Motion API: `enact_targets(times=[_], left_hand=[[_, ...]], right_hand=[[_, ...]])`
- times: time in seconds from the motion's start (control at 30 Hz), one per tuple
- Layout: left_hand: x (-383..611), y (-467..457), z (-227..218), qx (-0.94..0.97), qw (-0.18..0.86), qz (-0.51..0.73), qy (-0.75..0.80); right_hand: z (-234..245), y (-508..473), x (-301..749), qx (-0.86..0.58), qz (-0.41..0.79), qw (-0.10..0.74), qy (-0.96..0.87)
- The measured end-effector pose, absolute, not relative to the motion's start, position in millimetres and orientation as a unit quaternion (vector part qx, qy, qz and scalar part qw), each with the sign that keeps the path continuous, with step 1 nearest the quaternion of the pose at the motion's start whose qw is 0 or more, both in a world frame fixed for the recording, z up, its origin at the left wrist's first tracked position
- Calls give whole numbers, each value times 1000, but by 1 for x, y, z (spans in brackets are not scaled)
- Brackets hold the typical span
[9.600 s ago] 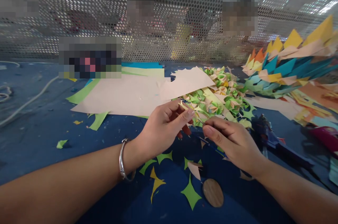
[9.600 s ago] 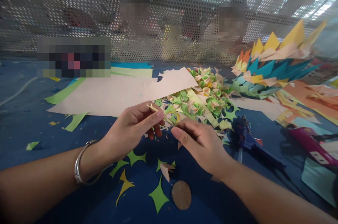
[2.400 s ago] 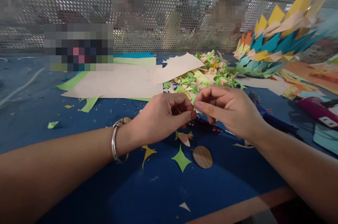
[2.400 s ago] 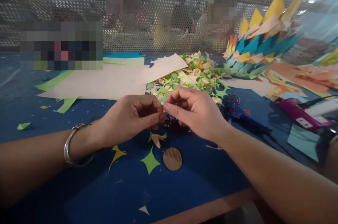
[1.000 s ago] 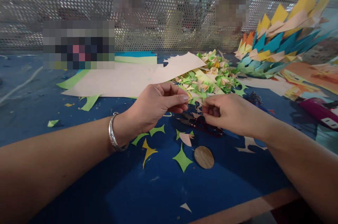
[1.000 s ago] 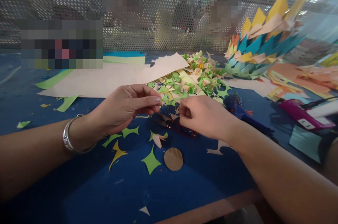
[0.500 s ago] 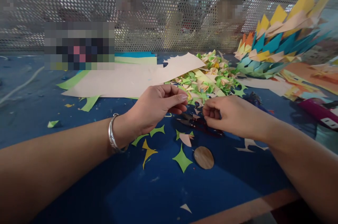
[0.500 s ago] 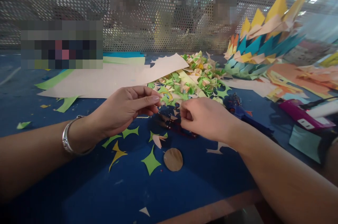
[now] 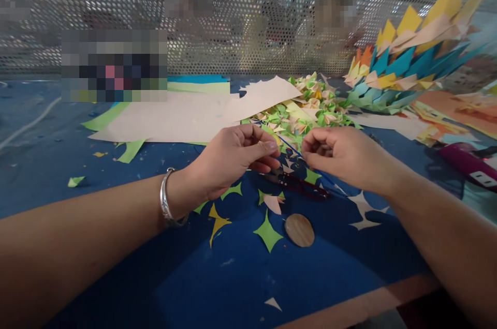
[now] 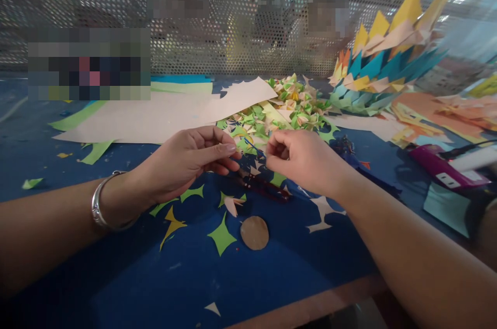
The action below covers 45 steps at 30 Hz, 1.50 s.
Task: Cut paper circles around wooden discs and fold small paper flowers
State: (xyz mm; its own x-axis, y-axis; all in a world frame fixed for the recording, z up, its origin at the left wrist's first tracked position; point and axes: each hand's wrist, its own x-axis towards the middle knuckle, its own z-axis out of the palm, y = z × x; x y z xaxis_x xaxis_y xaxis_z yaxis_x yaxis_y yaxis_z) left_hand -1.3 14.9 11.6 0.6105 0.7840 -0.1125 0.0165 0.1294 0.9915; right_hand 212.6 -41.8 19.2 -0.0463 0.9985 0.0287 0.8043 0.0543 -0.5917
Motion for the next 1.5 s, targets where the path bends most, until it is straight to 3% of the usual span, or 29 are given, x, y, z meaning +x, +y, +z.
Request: enact_targets(times=[0.17, 0.37, 0.5, 0.77, 1.17, 1.5], left_hand=[[0, 15, 11, 586, 675, 294, 338], [0, 14, 8, 594, 673, 297, 326], [0, 13, 8, 599, 671, 292, 325], [2, 10, 9, 617, 655, 289, 325], [0, 7, 9, 507, 752, 289, 306], [0, 7, 9, 478, 760, 313, 310]], right_hand=[[20, -39, 208, -641, 262, 282, -664], [25, -39, 197, -581, 439, 415, -546], [28, -45, 186, -579, 486, 402, -518], [17, -48, 183, -581, 429, 366, -587], [11, -48, 183, -559, 419, 421, -579], [11, -48, 180, -560, 417, 413, -585]])
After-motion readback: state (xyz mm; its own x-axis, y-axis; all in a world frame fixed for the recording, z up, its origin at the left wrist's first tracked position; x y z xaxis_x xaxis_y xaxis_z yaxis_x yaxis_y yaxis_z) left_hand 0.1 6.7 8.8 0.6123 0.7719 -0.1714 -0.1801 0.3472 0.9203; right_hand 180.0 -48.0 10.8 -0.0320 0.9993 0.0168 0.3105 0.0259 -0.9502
